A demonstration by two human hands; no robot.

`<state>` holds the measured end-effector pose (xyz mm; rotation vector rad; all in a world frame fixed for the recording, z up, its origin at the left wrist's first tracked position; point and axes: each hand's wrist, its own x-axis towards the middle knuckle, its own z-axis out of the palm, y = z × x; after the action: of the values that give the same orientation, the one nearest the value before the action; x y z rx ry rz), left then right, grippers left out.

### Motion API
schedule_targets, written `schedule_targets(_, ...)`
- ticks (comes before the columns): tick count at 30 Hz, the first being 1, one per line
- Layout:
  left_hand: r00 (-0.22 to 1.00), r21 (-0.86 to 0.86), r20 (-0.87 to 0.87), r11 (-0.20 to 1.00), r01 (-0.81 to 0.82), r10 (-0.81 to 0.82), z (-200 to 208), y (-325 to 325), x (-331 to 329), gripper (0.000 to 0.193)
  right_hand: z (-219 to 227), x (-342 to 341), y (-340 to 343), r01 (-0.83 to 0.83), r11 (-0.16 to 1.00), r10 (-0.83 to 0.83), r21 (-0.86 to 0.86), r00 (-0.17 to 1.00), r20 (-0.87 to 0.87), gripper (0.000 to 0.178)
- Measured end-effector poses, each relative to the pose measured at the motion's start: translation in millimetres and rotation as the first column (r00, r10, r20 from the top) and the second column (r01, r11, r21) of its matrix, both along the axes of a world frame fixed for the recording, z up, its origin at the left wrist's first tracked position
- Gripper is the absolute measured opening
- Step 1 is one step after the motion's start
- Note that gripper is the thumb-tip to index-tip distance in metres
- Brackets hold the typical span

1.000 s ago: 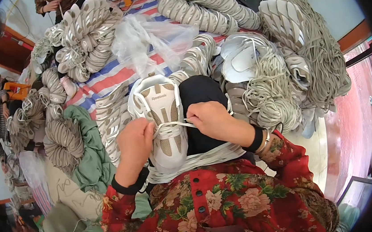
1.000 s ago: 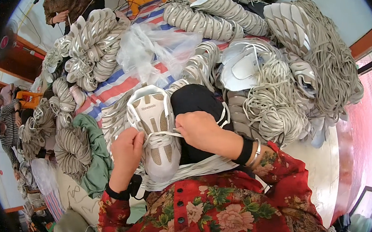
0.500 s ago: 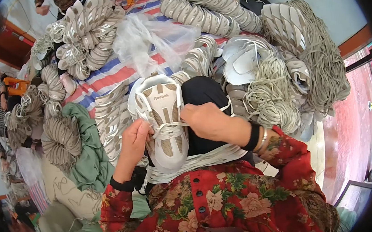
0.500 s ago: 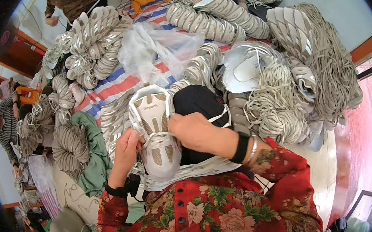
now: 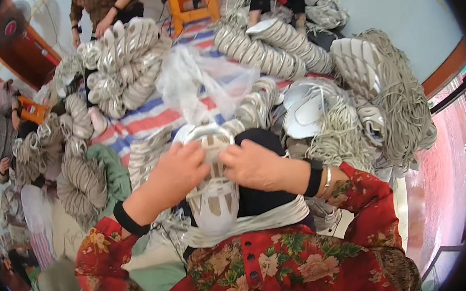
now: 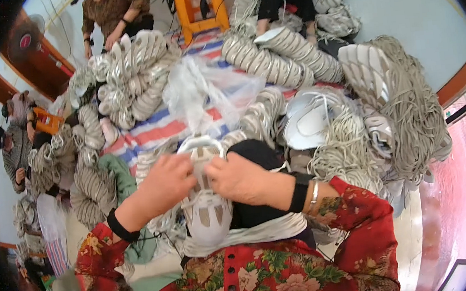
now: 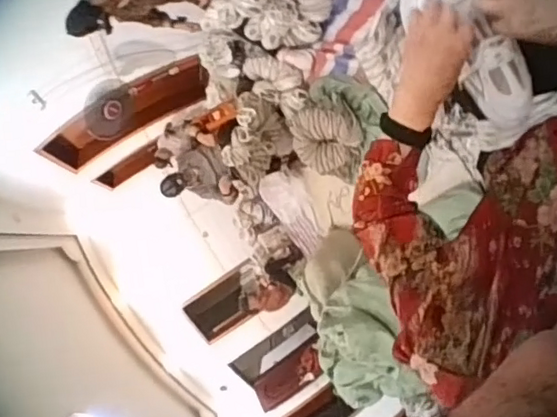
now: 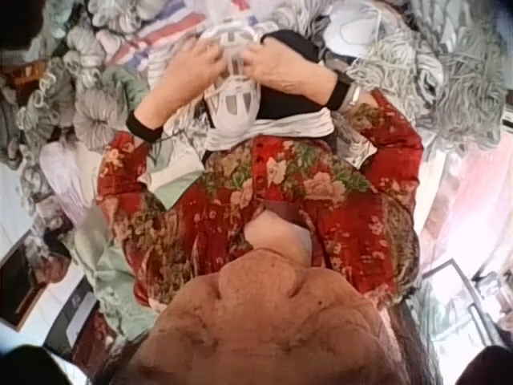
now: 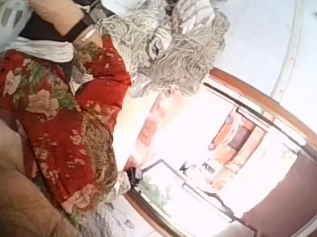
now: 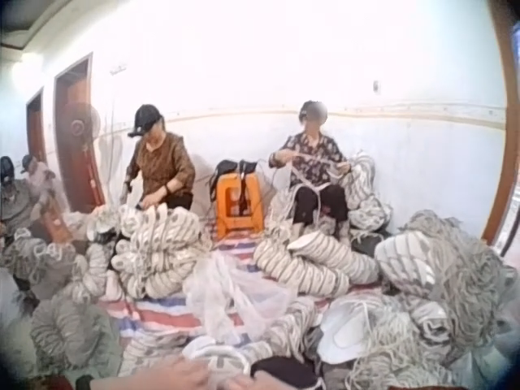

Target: The recorder is lacing white athletic shoes as part of a manufacturing process.

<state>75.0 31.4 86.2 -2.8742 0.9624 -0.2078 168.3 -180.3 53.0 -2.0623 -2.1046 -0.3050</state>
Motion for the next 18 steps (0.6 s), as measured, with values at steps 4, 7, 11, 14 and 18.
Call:
schedule_targets(4,0.948,0.026,-0.313,0.997,0.073,-0.061,-2.7,6.4,8.8,0.016,-22.5,17.5,-2.8,-0.051,0.999,0.052,0.012,0.970,-0.236,0.013)
schedule_targets(7,0.937,-0.017,-0.348,1.000,0.003,-0.009,-8.5,6.3,6.9,0.017,-34.3,13.9,-5.5,-0.020,0.997,0.039,0.077,0.968,-0.246,0.013)
schedule_targets(11,0.868,0.072,-0.451,0.978,-0.195,0.207,1.4,-9.3,9.6,0.015,-25.8,20.0,-11.6,-0.041,0.999,0.031,-0.031,0.963,-0.267,0.011)
schedule_targets(14,0.767,0.066,-0.603,0.972,-0.226,0.219,5.8,-4.3,22.8,0.014,-30.0,24.9,-10.0,-0.052,0.998,0.039,-0.030,0.947,-0.320,0.009)
schedule_targets(18,0.795,0.133,-0.594,0.990,-0.053,0.122,9.2,-6.5,24.5,0.015,-31.0,30.3,-10.4,-0.066,0.998,0.069,0.023,0.926,-0.371,0.006)
